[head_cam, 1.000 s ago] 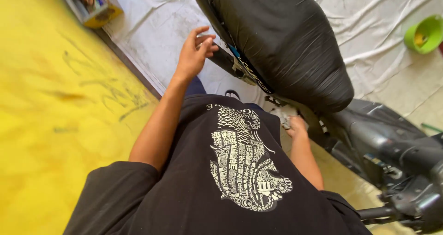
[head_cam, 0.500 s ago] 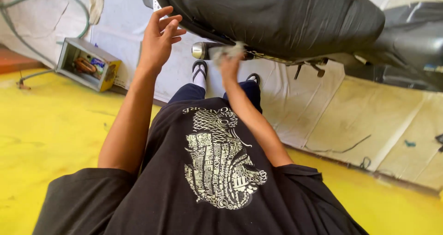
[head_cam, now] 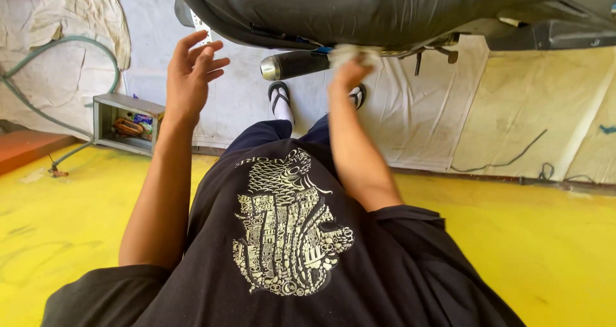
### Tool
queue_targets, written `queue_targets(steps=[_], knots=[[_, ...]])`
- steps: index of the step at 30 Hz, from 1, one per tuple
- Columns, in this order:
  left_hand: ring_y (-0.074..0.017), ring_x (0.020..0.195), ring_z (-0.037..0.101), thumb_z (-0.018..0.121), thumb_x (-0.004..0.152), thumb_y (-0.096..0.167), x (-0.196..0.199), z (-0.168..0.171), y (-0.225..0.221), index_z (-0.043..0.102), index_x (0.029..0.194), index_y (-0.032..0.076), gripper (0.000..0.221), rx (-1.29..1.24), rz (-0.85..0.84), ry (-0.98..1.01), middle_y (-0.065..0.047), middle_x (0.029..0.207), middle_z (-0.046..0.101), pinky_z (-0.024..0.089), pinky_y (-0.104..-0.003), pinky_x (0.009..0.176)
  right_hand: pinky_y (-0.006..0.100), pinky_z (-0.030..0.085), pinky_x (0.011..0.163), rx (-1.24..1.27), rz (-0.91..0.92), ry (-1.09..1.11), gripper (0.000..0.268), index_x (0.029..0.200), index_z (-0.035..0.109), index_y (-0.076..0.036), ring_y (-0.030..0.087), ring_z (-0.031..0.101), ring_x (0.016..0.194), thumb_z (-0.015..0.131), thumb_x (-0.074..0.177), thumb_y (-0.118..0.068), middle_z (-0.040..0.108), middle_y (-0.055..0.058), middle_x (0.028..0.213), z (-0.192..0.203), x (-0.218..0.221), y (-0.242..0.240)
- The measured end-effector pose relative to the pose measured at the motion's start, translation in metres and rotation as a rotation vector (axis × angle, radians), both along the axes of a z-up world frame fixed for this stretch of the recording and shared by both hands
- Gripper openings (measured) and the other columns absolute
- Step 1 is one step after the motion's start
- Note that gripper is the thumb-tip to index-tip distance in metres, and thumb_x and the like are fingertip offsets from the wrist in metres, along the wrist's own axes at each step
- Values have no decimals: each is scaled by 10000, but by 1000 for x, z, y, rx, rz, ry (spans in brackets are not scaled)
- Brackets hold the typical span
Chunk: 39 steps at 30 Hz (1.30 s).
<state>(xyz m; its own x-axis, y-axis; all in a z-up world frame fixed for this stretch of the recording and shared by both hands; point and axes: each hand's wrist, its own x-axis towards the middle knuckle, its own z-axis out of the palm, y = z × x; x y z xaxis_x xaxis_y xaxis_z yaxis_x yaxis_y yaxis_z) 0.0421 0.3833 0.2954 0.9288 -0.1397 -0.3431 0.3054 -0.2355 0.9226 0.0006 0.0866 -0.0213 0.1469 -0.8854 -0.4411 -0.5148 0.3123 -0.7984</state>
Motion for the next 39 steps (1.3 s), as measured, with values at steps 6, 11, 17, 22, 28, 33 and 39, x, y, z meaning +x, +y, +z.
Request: queue_targets(steps=[6, 11, 17, 22, 28, 33, 39], knots=[[-240, 1082, 694, 537, 1057, 216, 6, -5, -16, 448, 1411, 20, 414, -155, -140, 65, -184, 1333, 638, 560, -325, 927, 367, 575, 830, 63, 326, -121, 243, 1168, 631, -61, 248, 709, 911, 613, 934, -125, 714, 122, 1051, 26, -16, 29], [-270, 1109, 692, 526, 1065, 211, 2, 9, -4, 453, 1402, 13, 398, -98, -133, 35, -197, 1319, 641, 565, -346, 942, 319, 589, 663, 144, -148, -10, 200, 1023, 647, -96, 190, 699, 788, 550, 880, -198, 700, 73, 937, 24, -41, -121], [-405, 1135, 676, 496, 1124, 203, -1, -11, 8, 428, 1448, 11, 382, -79, -137, 20, -266, 1315, 623, 549, -500, 979, 442, 410, 1189, -287, 34, 136, 566, 1455, 481, -21, 369, 531, 1367, 626, 925, -158, 578, 256, 1413, -6, -35, -71], [-416, 1130, 669, 495, 1113, 199, 1, -18, -10, 411, 1458, -5, 409, -115, -182, 44, -282, 1299, 621, 545, -505, 970, 496, 431, 1162, -164, 258, 183, 468, 1403, 525, 49, 418, 576, 1302, 528, 957, -94, 602, 295, 1347, 31, -6, 89], [-386, 1144, 672, 515, 1105, 206, -1, -1, -12, 417, 1477, 36, 420, -101, -194, 107, -253, 1322, 617, 546, -475, 992, 461, 488, 1056, -128, -139, 153, 416, 1211, 682, -28, 383, 666, 1165, 578, 949, -334, 727, 205, 1152, -35, 5, -32], [-431, 1175, 639, 457, 1125, 147, 2, 3, 11, 364, 1485, -19, 407, -1, -163, 101, -297, 1349, 582, 521, -510, 1009, 426, 529, 1055, -248, 21, 277, 429, 1310, 660, -184, 283, 700, 1164, 540, 904, -251, 756, 85, 1183, -82, -22, -115], [-497, 1159, 626, 445, 1106, 107, 5, 11, -22, 385, 1475, -41, 402, -12, -208, 109, -341, 1317, 585, 502, -579, 996, 592, 487, 1064, -325, 134, 191, 602, 1518, 396, -46, 520, 625, 1185, 455, 920, -91, 630, 348, 1290, 7, -13, -44]])
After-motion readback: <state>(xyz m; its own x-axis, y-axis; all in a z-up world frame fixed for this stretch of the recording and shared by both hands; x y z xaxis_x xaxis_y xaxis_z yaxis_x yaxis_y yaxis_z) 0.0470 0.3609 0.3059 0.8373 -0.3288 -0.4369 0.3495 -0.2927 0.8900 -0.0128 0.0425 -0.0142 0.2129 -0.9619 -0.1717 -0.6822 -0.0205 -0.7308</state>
